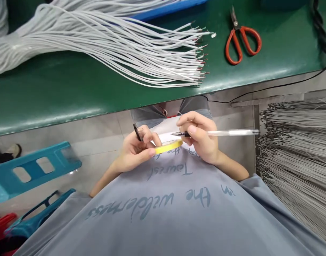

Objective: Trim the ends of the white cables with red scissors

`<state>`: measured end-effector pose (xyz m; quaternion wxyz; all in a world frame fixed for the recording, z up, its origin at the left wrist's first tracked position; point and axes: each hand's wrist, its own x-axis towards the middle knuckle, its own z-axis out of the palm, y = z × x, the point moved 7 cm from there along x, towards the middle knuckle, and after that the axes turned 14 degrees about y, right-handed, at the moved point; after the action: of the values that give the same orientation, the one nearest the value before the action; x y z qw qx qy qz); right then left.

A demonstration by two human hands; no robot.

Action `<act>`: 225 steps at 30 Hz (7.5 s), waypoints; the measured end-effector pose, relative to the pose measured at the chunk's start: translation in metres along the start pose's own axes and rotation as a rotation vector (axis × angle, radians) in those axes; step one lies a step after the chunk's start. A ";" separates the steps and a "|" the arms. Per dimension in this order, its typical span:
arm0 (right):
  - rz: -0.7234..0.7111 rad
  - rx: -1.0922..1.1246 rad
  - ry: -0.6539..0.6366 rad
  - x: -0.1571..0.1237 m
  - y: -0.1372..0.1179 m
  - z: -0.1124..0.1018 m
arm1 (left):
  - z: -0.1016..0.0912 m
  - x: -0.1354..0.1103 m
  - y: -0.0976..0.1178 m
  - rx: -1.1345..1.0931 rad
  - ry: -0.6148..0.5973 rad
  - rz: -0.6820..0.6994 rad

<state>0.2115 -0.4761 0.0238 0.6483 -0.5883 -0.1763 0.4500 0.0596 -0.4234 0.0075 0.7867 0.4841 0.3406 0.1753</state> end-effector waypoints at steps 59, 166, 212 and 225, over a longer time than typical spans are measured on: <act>-0.286 -0.465 -0.047 -0.007 -0.022 0.019 | 0.011 0.005 -0.006 -0.003 0.032 0.008; -0.314 -0.535 -0.037 -0.004 -0.026 0.021 | 0.012 0.003 -0.006 -0.088 -0.003 0.016; -0.305 -0.444 -0.069 -0.004 -0.022 0.021 | 0.009 -0.001 -0.007 -0.084 0.047 -0.013; -0.370 -0.068 0.003 -0.006 -0.020 0.010 | 0.006 0.006 0.008 -0.004 0.118 0.120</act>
<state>0.2085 -0.4726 0.0462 0.7000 -0.5680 -0.2957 0.3162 0.0687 -0.4194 0.0140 0.7542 0.4911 0.3563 0.2511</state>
